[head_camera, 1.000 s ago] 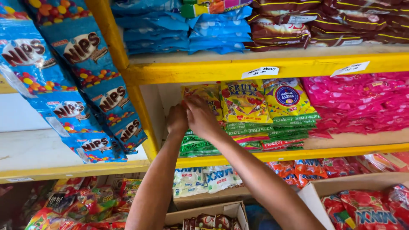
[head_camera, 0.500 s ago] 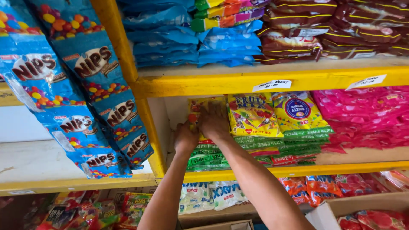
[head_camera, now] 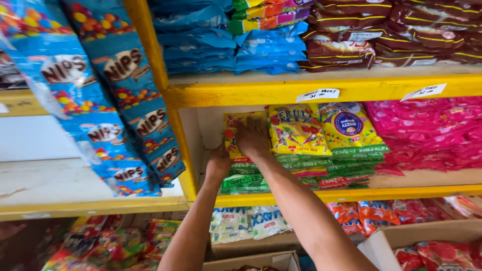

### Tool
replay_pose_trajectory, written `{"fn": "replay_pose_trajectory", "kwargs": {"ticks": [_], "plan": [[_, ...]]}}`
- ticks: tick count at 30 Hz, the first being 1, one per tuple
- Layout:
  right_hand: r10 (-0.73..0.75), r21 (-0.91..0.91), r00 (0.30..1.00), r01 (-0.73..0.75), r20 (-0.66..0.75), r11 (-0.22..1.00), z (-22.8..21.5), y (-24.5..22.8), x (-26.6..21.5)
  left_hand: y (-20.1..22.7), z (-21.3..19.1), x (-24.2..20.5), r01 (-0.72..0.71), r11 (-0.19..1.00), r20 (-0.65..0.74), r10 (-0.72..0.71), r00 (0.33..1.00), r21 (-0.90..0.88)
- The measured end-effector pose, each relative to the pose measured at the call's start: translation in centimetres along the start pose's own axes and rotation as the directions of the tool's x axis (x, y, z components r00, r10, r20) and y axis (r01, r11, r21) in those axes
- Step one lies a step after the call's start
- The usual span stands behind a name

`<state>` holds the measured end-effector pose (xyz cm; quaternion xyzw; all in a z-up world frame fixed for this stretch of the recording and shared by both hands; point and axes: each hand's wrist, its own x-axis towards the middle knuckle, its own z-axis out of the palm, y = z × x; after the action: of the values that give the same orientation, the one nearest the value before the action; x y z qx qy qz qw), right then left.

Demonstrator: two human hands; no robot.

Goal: Organizing and stocking various snack and candy bags from boxes onto grocery store shelves.

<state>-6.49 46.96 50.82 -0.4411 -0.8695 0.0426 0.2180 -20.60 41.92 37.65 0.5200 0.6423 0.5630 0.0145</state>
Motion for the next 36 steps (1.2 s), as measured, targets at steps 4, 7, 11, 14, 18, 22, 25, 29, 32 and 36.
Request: {"fn": "replay_pose_trajectory", "kwargs": {"ticks": [4, 7, 11, 14, 18, 22, 25, 29, 32, 36], "plan": [[-0.061, -0.059, 0.998, 0.061, -0.003, 0.996, 3.1, 1.8, 2.8, 3.9, -4.3, -4.9, 0.126, 0.986, -0.032, -0.123, 0.992, 0.111], [-0.079, 0.02, 0.996, 0.078, 0.037, 0.997, 3.1, 1.3, 1.8, 9.5, -9.5, -10.1, 0.284, 0.95, 0.04, -0.291, 0.956, 0.129], [-0.371, 0.154, 0.792, 0.495, -0.484, 0.855, -2.9, -2.9, -10.0, 11.5, -13.0, -16.6, 0.07, 0.997, 0.035, -0.071, 0.997, 0.035], [-0.433, 0.394, 0.806, 0.58, -0.404, 0.713, -1.5, -3.9, -19.6, 9.5, -13.5, -23.0, 0.095, 0.985, 0.057, -0.104, 0.993, 0.142], [-0.513, 0.65, 0.836, 0.281, 0.196, 0.706, 6.9, -1.0, -29.1, 3.2, -11.7, -33.3, 0.339, 0.932, 0.248, -0.361, 0.899, 0.128], [-0.541, 0.579, 0.546, 0.121, 0.64, 0.807, 15.8, 4.6, -36.6, -0.2, -11.2, -41.3, 0.322, 0.86, 0.575, -0.506, 0.643, 0.397], [-0.497, 0.485, 0.224, 0.107, 0.839, 0.868, 21.5, 8.2, -42.1, -0.1, -10.8, -45.2, 0.484, 0.696, 0.651, -0.7, 0.294, 0.531], [-0.47, 0.454, 0.166, 0.128, 0.867, 0.882, 26.7, 10.2, -48.1, -1.1, -9.3, -50.5, 0.625, 0.653, 0.733, -0.656, 0.182, 0.428], [-0.47, 0.452, 0.21, 0.132, 0.857, 0.882, 29.5, 11.0, -51.7, -3.5, -7.4, -56.1, 0.54, 0.744, 0.718, -0.615, 0.325, 0.393], [-0.561, 0.545, 0.23, 0.134, 0.796, 0.828, 32.8, 12.5, -54.2, -3.9, -6.9, -56.7, 0.548, 0.756, 0.664, -0.619, 0.421, 0.357]]}}
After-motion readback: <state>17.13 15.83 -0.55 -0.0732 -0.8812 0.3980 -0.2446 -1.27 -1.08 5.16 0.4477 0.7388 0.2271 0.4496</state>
